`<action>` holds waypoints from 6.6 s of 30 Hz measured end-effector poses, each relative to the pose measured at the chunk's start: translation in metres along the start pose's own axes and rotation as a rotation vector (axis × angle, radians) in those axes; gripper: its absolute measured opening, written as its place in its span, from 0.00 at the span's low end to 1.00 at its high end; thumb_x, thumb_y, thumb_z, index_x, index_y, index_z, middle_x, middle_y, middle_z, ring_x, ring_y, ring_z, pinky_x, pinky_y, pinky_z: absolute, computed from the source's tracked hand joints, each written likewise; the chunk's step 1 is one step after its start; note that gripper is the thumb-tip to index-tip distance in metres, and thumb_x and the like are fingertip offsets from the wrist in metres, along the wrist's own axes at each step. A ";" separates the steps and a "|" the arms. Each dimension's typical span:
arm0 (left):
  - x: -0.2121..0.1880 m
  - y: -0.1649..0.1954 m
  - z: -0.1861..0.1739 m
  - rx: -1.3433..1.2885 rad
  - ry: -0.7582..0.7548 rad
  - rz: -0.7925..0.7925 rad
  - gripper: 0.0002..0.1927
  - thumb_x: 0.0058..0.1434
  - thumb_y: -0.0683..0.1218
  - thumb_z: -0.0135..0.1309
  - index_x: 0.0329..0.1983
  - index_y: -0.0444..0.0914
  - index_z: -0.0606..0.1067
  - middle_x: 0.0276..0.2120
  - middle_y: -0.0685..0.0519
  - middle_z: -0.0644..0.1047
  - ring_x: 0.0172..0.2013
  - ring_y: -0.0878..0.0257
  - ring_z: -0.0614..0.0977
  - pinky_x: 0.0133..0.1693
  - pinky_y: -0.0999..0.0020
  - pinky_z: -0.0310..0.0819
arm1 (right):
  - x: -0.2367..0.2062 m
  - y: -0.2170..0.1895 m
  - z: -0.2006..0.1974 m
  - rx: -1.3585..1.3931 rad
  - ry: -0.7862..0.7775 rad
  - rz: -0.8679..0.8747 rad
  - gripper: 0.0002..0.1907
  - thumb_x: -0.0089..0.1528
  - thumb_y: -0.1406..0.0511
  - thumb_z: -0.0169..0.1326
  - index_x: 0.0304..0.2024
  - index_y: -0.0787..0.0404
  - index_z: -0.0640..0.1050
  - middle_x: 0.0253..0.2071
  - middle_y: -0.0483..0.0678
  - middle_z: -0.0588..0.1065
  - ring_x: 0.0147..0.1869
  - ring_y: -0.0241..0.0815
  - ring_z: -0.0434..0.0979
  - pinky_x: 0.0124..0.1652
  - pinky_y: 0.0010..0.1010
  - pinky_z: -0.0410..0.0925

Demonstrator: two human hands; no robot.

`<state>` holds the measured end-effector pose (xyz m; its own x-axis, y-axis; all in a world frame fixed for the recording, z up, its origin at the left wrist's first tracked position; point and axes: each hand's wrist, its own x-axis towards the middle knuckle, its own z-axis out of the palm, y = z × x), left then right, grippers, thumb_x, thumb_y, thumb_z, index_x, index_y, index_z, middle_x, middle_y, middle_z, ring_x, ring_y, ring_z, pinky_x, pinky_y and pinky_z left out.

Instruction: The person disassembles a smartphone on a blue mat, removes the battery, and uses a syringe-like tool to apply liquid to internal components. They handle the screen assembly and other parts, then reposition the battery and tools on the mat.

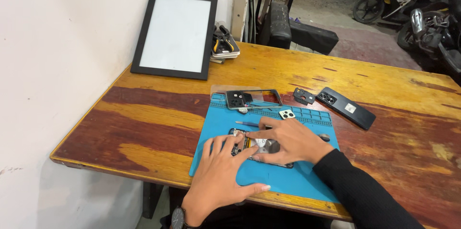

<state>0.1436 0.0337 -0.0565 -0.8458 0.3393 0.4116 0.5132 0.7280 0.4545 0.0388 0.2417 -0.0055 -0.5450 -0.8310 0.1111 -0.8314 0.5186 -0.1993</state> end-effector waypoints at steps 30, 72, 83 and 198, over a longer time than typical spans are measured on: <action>-0.003 -0.004 0.004 0.001 0.260 -0.255 0.33 0.53 0.66 0.61 0.49 0.36 0.75 0.48 0.48 0.75 0.53 0.51 0.69 0.56 0.48 0.52 | -0.006 -0.017 0.012 0.084 0.002 0.103 0.37 0.53 0.43 0.59 0.57 0.58 0.79 0.43 0.50 0.73 0.25 0.50 0.75 0.29 0.41 0.69; 0.009 0.005 -0.005 -0.085 0.172 -0.497 0.20 0.57 0.60 0.57 0.40 0.40 0.83 0.39 0.50 0.82 0.50 0.50 0.75 0.53 0.54 0.65 | -0.004 -0.015 0.008 0.074 0.395 0.237 0.36 0.39 0.43 0.70 0.35 0.65 0.79 0.35 0.52 0.79 0.37 0.51 0.80 0.36 0.38 0.71; 0.041 0.033 0.048 -1.214 0.051 -0.491 0.37 0.62 0.56 0.53 0.69 0.48 0.48 0.47 0.51 0.77 0.46 0.62 0.83 0.45 0.62 0.81 | -0.009 0.007 0.004 0.214 0.456 0.350 0.39 0.43 0.45 0.70 0.44 0.67 0.80 0.39 0.51 0.77 0.39 0.44 0.77 0.37 0.34 0.69; 0.030 0.033 0.064 -1.019 0.744 -0.326 0.10 0.67 0.44 0.56 0.42 0.32 0.80 0.26 0.59 0.77 0.28 0.77 0.72 0.28 0.79 0.65 | -0.014 -0.001 0.013 0.815 0.391 0.122 0.06 0.60 0.67 0.63 0.35 0.65 0.85 0.20 0.40 0.77 0.21 0.23 0.67 0.22 0.19 0.56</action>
<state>0.1264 0.1061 -0.0794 -0.8371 -0.4146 0.3568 0.4577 -0.1738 0.8719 0.0486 0.2499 -0.0193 -0.7455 -0.5752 0.3367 -0.5127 0.1720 -0.8412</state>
